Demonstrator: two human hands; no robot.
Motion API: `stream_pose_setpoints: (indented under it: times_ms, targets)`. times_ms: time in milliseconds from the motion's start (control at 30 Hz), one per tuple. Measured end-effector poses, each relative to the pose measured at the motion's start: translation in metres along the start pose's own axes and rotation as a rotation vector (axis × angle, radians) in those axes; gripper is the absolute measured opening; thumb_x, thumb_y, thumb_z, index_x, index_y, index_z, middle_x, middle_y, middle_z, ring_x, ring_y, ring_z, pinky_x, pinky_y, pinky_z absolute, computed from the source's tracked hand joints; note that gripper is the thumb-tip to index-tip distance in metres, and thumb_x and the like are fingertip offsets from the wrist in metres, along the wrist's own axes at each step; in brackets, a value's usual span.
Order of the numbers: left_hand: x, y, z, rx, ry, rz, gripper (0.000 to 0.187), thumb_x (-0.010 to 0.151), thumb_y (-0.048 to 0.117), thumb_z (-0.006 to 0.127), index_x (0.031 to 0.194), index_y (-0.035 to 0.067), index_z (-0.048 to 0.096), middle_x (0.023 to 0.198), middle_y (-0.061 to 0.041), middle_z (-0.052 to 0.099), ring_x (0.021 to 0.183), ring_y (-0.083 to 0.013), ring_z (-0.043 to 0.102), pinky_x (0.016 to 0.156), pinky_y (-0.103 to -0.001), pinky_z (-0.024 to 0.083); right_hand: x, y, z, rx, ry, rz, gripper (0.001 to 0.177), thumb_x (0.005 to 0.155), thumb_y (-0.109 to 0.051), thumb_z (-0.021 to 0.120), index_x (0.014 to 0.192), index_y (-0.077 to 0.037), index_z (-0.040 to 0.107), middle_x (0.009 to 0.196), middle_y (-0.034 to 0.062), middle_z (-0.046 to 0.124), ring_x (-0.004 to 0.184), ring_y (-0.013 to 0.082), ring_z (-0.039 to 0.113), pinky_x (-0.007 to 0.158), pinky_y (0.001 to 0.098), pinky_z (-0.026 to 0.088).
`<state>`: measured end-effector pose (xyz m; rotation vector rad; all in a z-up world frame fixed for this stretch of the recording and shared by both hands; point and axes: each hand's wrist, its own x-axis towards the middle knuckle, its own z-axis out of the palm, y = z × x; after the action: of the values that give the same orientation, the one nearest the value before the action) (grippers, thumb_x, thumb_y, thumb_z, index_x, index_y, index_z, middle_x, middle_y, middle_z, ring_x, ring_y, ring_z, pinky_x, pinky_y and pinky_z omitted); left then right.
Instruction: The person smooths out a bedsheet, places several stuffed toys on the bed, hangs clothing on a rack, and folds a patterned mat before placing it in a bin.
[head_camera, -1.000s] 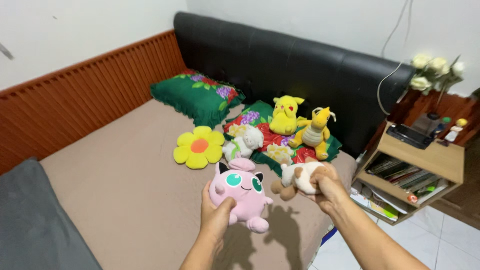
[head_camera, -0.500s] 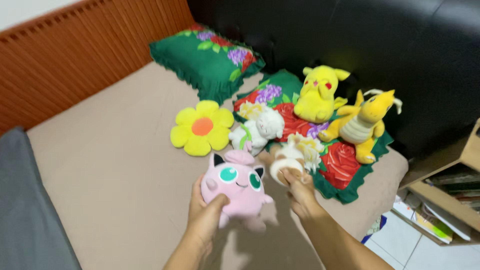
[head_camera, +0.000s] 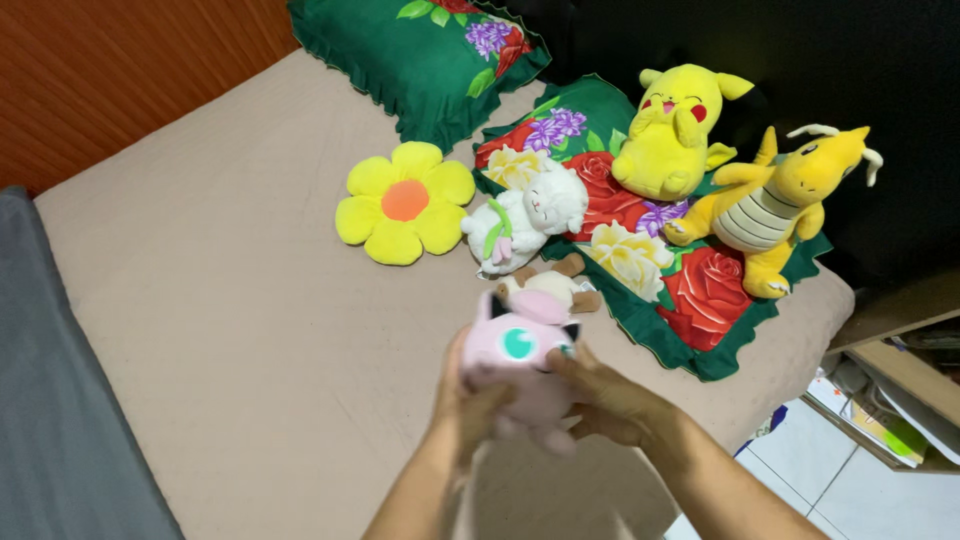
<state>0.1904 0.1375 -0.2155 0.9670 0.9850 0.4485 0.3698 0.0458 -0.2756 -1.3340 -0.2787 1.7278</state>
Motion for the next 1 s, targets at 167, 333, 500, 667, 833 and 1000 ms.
stream_pose_setpoints:
  times_ms: [167,333,500,667,833,1000]
  targets:
    - [0.029,-0.031,0.038,0.229,-0.059,0.329,0.095,0.071,-0.011,0.059,0.156,0.019,0.029,0.134,-0.011,0.063,0.112,-0.0227,0.068,0.082,-0.033,0.055,0.001,-0.012,-0.021,-0.014,0.342,-0.163,0.095,0.066,-0.034,0.080,0.149,-0.025,0.035,0.133,0.0123,0.062,0.116,0.0352,0.066,0.081,0.0588,0.059]
    - [0.086,-0.067,0.047,0.466,0.017,0.527,0.067,0.086,-0.001,0.062,0.151,0.007,0.050,0.137,-0.018,0.069,0.123,-0.0236,0.068,0.096,-0.027,0.053,0.027,-0.009,-0.050,0.086,0.624,-0.352,0.088,0.065,-0.020,0.082,0.138,-0.014,0.033,0.121,0.0166,0.061,0.097,0.0330,0.069,0.066,0.0536,0.058]
    - [0.123,-0.074,0.059,0.212,-0.016,0.213,0.065,0.084,-0.001,0.056,0.147,0.008,0.045,0.138,-0.011,0.057,0.116,-0.0181,0.066,0.077,-0.028,0.057,0.086,0.014,-0.099,0.068,0.966,-0.695,0.088,0.064,-0.015,0.093,0.129,-0.001,0.036,0.121,0.0186,0.058,0.103,0.0236,0.065,0.075,0.0410,0.062]
    - [0.128,-0.105,0.056,0.171,-0.022,0.192,0.054,0.089,0.001,0.056,0.143,0.003,0.056,0.124,-0.015,0.071,0.093,-0.0147,0.065,0.072,-0.024,0.052,0.116,0.061,-0.119,0.041,1.089,-0.431,0.103,0.065,-0.021,0.091,0.144,-0.008,0.026,0.129,0.0192,0.055,0.109,0.0289,0.063,0.074,0.0400,0.058]
    - [0.154,-0.126,0.057,0.148,0.004,0.115,0.053,0.088,-0.001,0.055,0.141,0.005,0.057,0.122,-0.011,0.073,0.095,-0.0084,0.065,0.077,-0.022,0.051,0.145,0.044,-0.126,0.095,1.081,-0.313,0.109,0.065,-0.023,0.086,0.150,-0.015,0.018,0.136,0.0185,0.051,0.115,0.0321,0.062,0.073,0.0491,0.059]
    - [0.166,-0.129,0.060,-0.026,0.078,-0.055,0.053,0.089,-0.001,0.052,0.140,0.009,0.056,0.124,-0.007,0.072,0.090,-0.0092,0.067,0.074,-0.024,0.052,0.182,0.063,-0.172,0.023,1.039,-0.148,0.116,0.068,-0.028,0.087,0.151,-0.013,0.008,0.138,0.0197,0.049,0.119,0.0323,0.059,0.079,0.0510,0.059]
